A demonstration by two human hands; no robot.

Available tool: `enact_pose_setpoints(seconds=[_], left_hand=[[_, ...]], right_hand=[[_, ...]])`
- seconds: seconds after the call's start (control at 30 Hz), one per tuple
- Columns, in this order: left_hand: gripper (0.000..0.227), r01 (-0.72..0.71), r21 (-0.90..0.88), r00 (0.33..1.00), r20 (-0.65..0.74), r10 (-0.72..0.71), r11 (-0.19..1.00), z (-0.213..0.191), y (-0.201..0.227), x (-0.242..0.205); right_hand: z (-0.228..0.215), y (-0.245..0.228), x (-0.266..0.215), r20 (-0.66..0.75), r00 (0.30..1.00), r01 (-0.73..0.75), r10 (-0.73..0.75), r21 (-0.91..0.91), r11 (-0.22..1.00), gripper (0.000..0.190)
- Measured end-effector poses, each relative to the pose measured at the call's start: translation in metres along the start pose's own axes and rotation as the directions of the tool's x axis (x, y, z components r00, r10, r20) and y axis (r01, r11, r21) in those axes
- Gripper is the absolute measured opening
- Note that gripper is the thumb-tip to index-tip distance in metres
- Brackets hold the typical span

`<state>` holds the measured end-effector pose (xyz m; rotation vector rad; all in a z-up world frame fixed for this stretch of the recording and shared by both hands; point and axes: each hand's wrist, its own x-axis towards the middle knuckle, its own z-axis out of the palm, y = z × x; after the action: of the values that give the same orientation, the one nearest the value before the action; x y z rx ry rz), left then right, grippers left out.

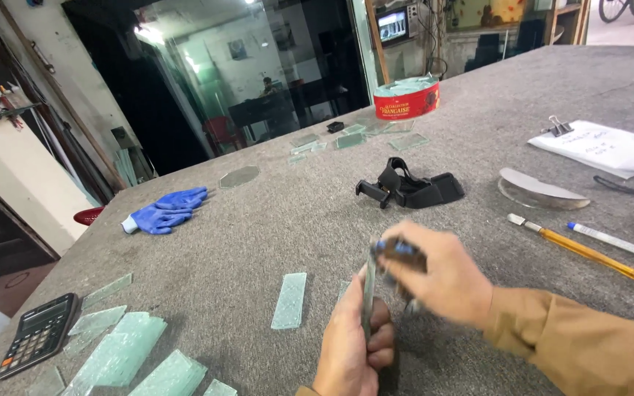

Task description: Measuring and trimming small rectangular glass pieces using a tape measure and a handheld tool on a workshop table.

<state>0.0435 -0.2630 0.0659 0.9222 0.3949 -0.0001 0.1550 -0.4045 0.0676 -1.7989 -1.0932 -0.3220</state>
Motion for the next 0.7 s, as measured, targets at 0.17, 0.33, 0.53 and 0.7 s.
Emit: enact_pose_setpoints(seconds=[0.17, 0.33, 0.53, 0.7], left_hand=[[0.047, -0.08, -0.03, 0.989, -0.127, 0.075, 0.996, -0.009, 0.054, -0.016], [0.06, 0.056, 0.986, 0.636, -0.158, 0.756, 0.158, -0.07, 0.091, -0.007], [0.052, 0.354, 0.915, 0.668, -0.101, 0.737, -0.195, -0.129, 0.05, 0.055], [0.047, 0.414, 0.885, 0.712, -0.17, 0.681, -0.212, -0.11, 0.043, 0.06]], right_hand=[[-0.013, 0.015, 0.009, -0.136, 0.981, -0.149, 0.141, -0.053, 0.987, 0.002], [-0.008, 0.016, 0.005, 0.062, 0.984, -0.162, 0.167, -0.083, 0.983, 0.007], [0.004, 0.04, 0.0, 0.221, 0.973, 0.0, 0.061, -0.268, 0.963, 0.01], [0.007, 0.044, 0.002, 0.27, 0.956, -0.024, 0.117, -0.324, 0.946, 0.008]])
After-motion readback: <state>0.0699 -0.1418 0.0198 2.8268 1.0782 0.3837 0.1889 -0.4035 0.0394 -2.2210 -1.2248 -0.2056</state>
